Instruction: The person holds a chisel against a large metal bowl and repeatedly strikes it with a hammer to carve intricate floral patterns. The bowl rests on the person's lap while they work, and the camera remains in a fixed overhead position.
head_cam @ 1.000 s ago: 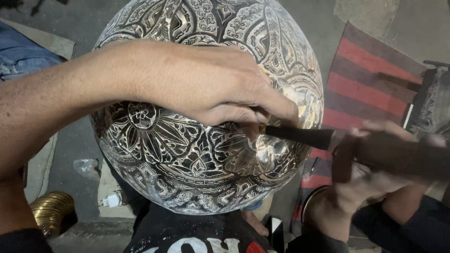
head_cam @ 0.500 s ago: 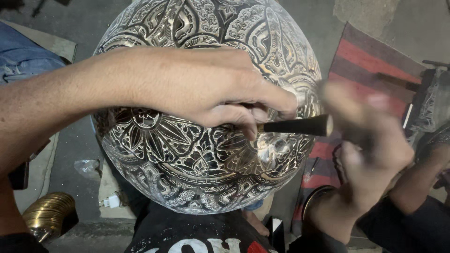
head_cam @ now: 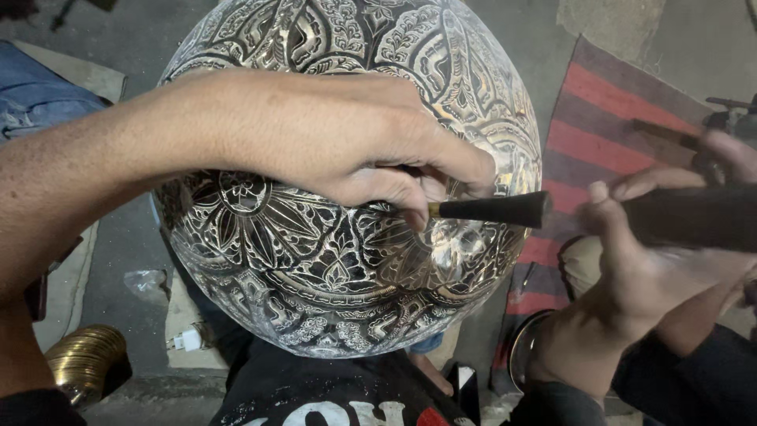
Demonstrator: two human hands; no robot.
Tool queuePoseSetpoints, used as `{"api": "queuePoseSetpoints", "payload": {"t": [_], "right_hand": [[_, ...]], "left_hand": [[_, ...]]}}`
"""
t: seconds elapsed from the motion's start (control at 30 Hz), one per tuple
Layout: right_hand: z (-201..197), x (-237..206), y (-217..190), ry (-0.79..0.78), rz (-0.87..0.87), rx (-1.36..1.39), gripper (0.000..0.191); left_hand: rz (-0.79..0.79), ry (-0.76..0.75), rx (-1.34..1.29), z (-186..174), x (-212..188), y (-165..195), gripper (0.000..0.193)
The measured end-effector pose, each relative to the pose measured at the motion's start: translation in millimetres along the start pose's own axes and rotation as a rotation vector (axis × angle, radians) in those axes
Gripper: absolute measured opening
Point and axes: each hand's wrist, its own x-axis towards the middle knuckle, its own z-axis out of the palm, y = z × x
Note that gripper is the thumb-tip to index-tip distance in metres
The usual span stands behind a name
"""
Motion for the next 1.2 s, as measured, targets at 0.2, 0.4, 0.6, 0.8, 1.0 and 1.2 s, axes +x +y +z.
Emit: {"api": "queuePoseSetpoints", "payload": {"t": [0.2, 0.4, 0.6, 0.8, 1.0, 1.2], "right_hand": [[-2, -5, 19, -0.006, 0.054, 0.057, 0.059], [2, -3, 19, -0.006, -0.161, -0.212, 0.058], [17, 9, -4, 0.148, 0.02, 0.061, 0.05], [30, 26, -24, 0.261, 0.11, 0.197, 0.044], [36, 20, -26, 0.286, 0.126, 0.249, 0.042], [29, 13, -13, 0.251, 0.054, 0.133, 0.04]], "left_hand": [[-0.042, -0.042, 0.069, -2, 1, 2, 0.024], [-0.054, -0.045, 0.109, -3, 1, 5, 0.029], [-0.014, -0.019, 0.056, -4, 2, 5, 0.039], [-0.037, -0.036, 0.067, -4, 3, 5, 0.034], [-0.089, -0.067, 0.039, -3, 2, 3, 0.036], [-0.035, -0.037, 0.036, -3, 2, 4, 0.034]]}}
